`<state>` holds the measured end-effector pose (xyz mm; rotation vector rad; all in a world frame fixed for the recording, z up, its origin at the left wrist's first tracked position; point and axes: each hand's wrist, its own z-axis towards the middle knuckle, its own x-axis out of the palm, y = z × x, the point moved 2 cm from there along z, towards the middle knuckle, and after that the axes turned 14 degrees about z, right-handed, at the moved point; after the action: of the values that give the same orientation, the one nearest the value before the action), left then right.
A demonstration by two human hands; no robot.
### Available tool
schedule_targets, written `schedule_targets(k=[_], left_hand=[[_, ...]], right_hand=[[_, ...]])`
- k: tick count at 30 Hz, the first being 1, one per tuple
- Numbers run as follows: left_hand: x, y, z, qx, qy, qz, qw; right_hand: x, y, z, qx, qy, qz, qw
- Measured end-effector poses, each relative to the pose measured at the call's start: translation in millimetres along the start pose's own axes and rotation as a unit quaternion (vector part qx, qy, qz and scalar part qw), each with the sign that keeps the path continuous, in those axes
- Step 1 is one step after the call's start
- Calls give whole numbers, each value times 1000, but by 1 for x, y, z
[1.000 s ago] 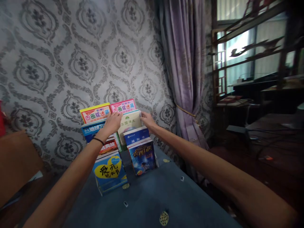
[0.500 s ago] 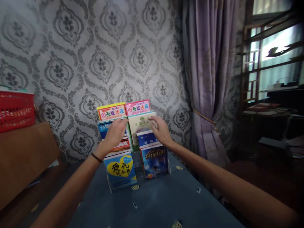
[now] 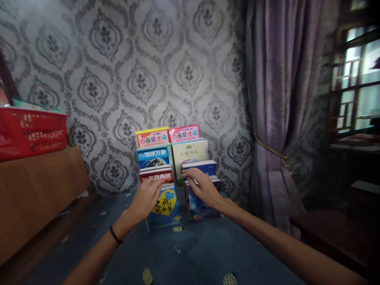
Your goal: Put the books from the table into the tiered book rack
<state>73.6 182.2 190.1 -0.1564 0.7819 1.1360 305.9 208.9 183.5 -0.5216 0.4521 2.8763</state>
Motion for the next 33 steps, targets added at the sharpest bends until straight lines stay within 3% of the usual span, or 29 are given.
schedule_targets(k=[4,10,13,16,21,25,29,33], left_hand=[[5,-18,-64,-19,33,-74,997],[15,-48,-192,-97,138,-135,976],[11,-52,-242,-134,158,-131,969],[1,-54,-273,-159,167,-106,967],[-18,-72,-295,-173,180,-58,967],[-23,-82,-298,-195,198,-72,958],[-5,-62,-280,-251,193,-188,930],[31,-20,-234,-348,135,-307,876]], right_hand=[[38,30,-60,32,99,62,993],[94,51,-177,147,196,74,967],[109,60,-207,179,223,70,956],[118,72,-213,173,243,66,952],[124,85,-213,158,265,42,950],[125,77,-216,187,243,73,949],[127,50,-204,266,143,109,947],[137,12,-181,353,-9,142,925]])
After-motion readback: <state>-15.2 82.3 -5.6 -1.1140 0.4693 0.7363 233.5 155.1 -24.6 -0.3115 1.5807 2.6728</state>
